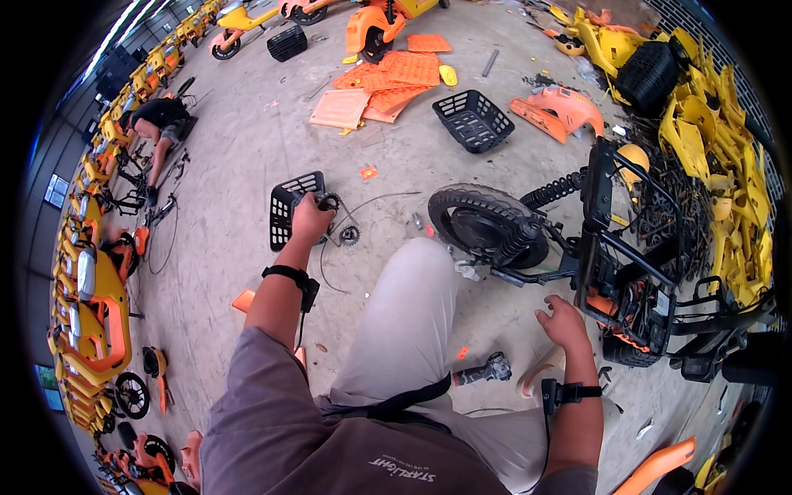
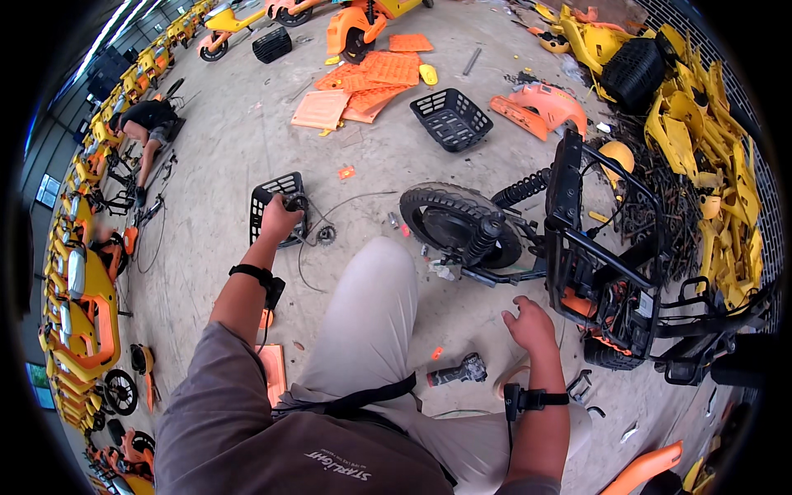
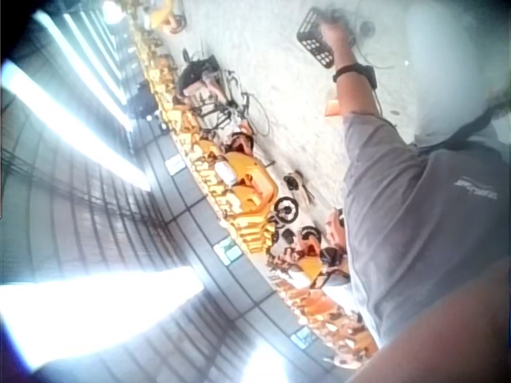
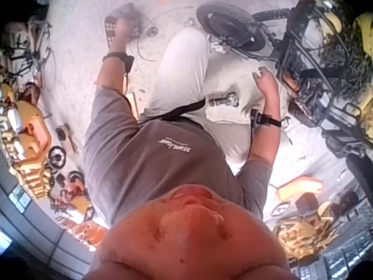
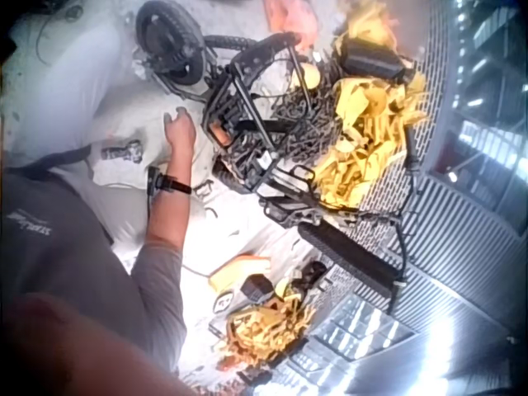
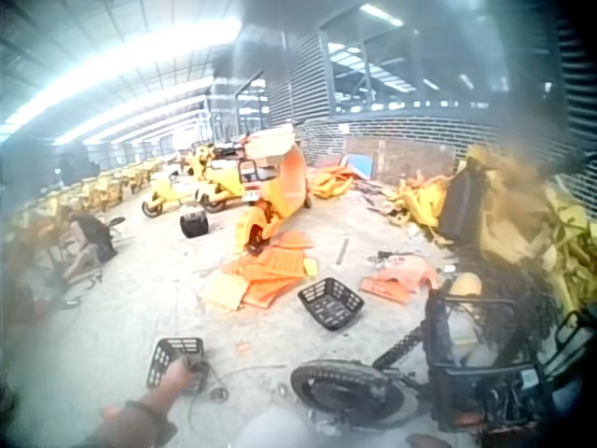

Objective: The person manipulates a drive chain and a sprocket by hand while working on a vehicle frame.

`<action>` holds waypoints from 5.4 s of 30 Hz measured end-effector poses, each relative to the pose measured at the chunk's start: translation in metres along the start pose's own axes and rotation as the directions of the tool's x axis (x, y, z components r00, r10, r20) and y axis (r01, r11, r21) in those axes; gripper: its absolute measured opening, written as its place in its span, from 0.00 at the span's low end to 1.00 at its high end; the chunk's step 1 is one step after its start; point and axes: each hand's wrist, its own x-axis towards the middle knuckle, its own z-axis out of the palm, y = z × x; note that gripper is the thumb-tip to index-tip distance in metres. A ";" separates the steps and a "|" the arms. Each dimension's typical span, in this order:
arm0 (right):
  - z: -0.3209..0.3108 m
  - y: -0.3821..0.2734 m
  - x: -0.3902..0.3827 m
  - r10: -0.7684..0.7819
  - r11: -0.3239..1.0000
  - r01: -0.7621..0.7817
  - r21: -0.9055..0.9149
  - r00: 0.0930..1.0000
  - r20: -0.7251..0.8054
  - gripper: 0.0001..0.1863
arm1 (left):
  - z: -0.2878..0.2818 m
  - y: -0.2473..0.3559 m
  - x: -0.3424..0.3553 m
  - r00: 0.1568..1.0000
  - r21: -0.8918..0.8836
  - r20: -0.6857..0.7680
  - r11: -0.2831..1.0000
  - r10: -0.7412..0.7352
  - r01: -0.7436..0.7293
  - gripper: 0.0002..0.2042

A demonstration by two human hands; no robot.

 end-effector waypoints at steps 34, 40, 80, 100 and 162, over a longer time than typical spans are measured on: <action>-0.033 -0.005 -0.007 -0.044 0.998 0.048 0.048 0.996 -0.078 0.24 | 0.032 0.154 0.057 0.915 0.031 0.338 0.969 0.220 -0.245 0.27; -0.028 0.001 -0.011 -0.057 0.998 0.056 -0.017 0.995 -0.084 0.21 | -0.008 0.140 0.051 0.946 -0.057 0.284 0.988 0.157 -0.147 0.24; -0.026 0.002 -0.011 -0.092 0.996 0.092 0.020 0.996 0.008 0.26 | 0.095 0.110 -0.017 0.957 -0.158 0.212 0.973 0.197 -0.166 0.21; -0.024 0.003 -0.017 -0.100 0.995 0.100 0.000 0.995 0.012 0.25 | 0.115 0.115 -0.007 0.931 -0.186 0.148 0.934 0.333 -0.304 0.21; -0.026 0.004 -0.014 -0.187 0.981 0.192 0.031 0.976 -0.110 0.22 | 0.135 0.221 -0.058 0.635 -0.286 0.608 0.878 0.477 -0.385 0.22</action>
